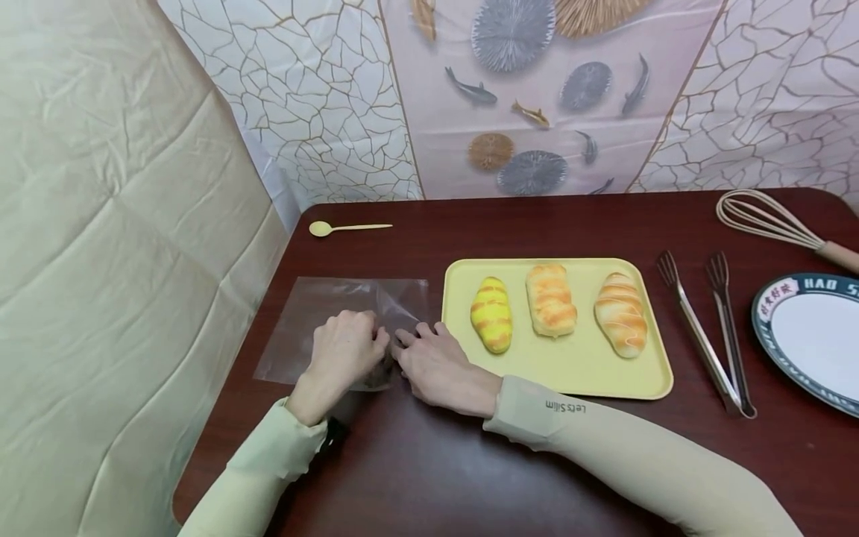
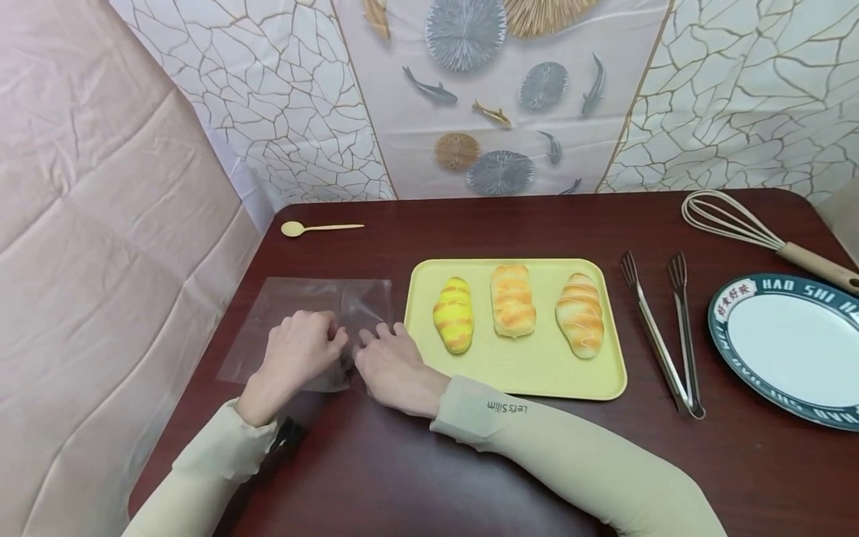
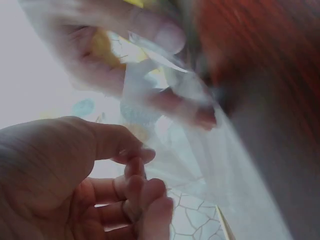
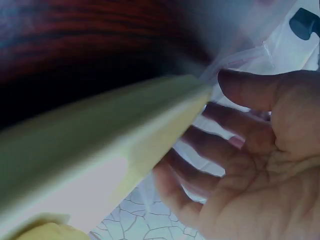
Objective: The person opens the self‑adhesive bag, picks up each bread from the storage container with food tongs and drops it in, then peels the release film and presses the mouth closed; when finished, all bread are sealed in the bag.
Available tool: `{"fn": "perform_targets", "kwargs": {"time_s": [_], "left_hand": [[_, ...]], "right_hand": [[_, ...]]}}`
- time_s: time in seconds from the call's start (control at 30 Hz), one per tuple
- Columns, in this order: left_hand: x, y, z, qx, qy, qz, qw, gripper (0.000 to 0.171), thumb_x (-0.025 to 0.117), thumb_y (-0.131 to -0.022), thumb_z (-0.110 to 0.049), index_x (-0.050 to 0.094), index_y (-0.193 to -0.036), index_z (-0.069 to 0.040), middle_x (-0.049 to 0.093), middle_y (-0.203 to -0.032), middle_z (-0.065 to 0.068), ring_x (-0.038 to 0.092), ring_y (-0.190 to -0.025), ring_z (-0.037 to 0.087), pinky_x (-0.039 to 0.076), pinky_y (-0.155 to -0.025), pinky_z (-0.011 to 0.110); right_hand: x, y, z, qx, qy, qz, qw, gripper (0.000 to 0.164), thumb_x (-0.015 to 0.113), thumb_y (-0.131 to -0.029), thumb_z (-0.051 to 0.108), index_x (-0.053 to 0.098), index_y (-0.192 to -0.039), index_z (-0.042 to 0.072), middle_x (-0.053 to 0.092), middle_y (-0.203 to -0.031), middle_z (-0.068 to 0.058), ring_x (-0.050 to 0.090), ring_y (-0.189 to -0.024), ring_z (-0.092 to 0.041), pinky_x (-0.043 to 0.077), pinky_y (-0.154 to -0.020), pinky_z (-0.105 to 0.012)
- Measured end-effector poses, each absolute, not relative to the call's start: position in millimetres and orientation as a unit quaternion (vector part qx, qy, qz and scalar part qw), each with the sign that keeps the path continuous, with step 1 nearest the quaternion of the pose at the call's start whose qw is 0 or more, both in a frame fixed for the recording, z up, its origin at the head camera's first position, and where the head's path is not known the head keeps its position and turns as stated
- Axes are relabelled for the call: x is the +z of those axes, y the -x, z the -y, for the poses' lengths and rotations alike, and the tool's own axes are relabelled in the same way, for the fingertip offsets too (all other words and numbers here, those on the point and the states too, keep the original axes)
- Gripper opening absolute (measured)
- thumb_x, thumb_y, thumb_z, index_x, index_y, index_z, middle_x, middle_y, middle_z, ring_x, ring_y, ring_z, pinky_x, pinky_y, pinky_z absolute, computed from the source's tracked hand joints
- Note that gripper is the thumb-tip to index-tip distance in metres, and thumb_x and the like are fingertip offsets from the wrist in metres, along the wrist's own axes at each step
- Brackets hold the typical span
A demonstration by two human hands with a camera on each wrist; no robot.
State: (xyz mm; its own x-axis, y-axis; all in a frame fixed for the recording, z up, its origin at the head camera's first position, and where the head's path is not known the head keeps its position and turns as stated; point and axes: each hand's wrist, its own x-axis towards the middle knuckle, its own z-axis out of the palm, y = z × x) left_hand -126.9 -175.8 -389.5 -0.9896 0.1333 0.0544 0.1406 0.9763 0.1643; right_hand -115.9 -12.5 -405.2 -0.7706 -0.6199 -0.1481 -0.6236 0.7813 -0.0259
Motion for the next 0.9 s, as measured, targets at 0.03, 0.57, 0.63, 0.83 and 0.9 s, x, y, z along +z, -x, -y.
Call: {"fn": "perform_targets", "kwargs": {"time_s": [0.03,0.57,0.63,0.83,0.9], "left_hand": [[-388,126,176,-0.087,0.069,0.993,0.027,0.046,0.070,-0.098,-0.020,0.047,-0.058,-0.017,0.038,-0.054,-0.004,0.047,-0.049,0.022,0.037,-0.047,0.036],[-390,128,188,-0.128,0.072,0.986,0.079,0.046,0.068,-0.097,-0.015,0.043,-0.058,-0.019,0.030,-0.054,-0.006,0.033,-0.047,0.015,0.024,-0.045,0.030],[-391,128,188,-0.132,0.071,0.986,0.071,0.046,0.068,-0.097,-0.016,0.043,-0.058,-0.019,0.031,-0.054,-0.007,0.034,-0.048,0.015,0.025,-0.045,0.030],[-393,126,187,-0.142,0.065,0.987,0.034,0.049,0.068,-0.097,-0.019,0.043,-0.056,-0.019,0.030,-0.053,-0.007,0.033,-0.048,0.014,0.025,-0.045,0.029],[-393,126,187,-0.141,0.066,0.987,0.030,0.050,0.068,-0.098,-0.019,0.042,-0.055,-0.019,0.029,-0.053,-0.007,0.032,-0.047,0.014,0.024,-0.045,0.028]], "right_hand": [[-406,117,12,0.017,0.332,-0.940,0.080,0.056,0.074,-0.100,0.030,0.062,-0.155,0.028,0.059,-0.162,0.003,0.058,-0.136,-0.026,0.047,-0.099,-0.039],[-405,109,3,0.027,0.379,-0.925,0.009,0.030,0.080,-0.092,0.026,0.079,-0.122,0.025,0.075,-0.127,0.006,0.068,-0.123,-0.019,0.049,-0.103,-0.044],[-406,109,3,0.030,0.385,-0.922,0.014,0.035,0.079,-0.093,0.027,0.078,-0.128,0.024,0.074,-0.134,0.005,0.068,-0.128,-0.020,0.049,-0.109,-0.044],[-407,110,2,0.013,0.399,-0.917,0.021,0.033,0.079,-0.093,0.021,0.078,-0.126,0.020,0.074,-0.135,-0.002,0.072,-0.123,-0.024,0.053,-0.107,-0.040],[-407,110,1,0.013,0.401,-0.916,0.013,0.028,0.079,-0.093,0.021,0.079,-0.121,0.020,0.075,-0.130,-0.001,0.072,-0.117,-0.023,0.054,-0.103,-0.038]]}}
